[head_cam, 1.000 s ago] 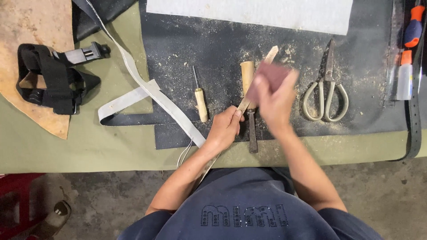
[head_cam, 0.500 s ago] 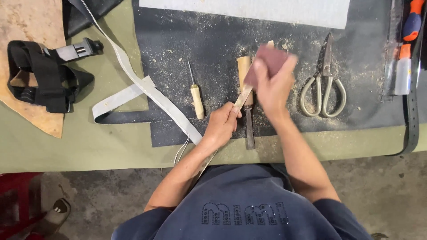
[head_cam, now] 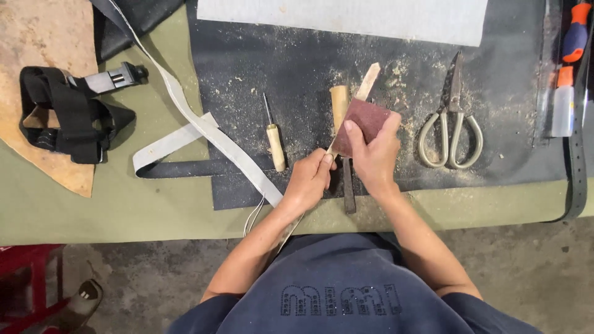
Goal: Sanding a long thin wooden handle with sandpaper on a workshop table to smooth the surface.
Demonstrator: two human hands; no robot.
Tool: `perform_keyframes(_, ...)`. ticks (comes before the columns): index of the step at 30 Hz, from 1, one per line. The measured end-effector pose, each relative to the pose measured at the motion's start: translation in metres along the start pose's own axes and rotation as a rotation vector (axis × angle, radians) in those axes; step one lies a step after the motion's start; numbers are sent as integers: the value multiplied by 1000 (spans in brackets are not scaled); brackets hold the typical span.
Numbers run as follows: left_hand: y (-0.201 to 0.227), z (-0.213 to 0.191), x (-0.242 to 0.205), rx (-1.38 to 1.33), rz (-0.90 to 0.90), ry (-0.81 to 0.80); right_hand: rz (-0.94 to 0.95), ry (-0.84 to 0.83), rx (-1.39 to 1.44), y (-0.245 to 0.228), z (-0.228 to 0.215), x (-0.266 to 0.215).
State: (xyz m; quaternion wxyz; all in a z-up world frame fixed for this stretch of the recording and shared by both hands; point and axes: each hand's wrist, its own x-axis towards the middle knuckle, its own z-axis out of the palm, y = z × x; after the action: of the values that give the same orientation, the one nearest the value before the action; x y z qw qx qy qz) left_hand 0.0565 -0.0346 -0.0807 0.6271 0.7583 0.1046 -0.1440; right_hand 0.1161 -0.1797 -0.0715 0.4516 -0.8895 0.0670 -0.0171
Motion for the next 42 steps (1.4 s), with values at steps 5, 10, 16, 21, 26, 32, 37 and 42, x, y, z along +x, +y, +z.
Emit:
perform_keyframes(5,5,1,-4,20,-13,-16,-195,39,227,-27,-9,41)
perform_keyframes(10,-5,2,4,22,-8,-3,-29,-115,154,-21,-7,9)
perform_keyframes(16,8,0,1,14,-10,5,-175,12,190,-34,-7,40)
perform_keyframes(21,0,3,3,13,-31,14,-36,-114,125,-18,-11,5)
perform_keyframes(26,9,0,-2,23,-25,-5,-154,20,169,-33,-18,34)
perform_keyframes(32,7,0,1,16,-33,-7,-100,0,83,-26,-11,33)
perform_keyframes(37,7,-2,3,35,-7,4,-263,78,159,-40,-17,29)
perform_keyframes(42,2,1,5,11,-25,-11,-172,6,122,-26,-7,27)
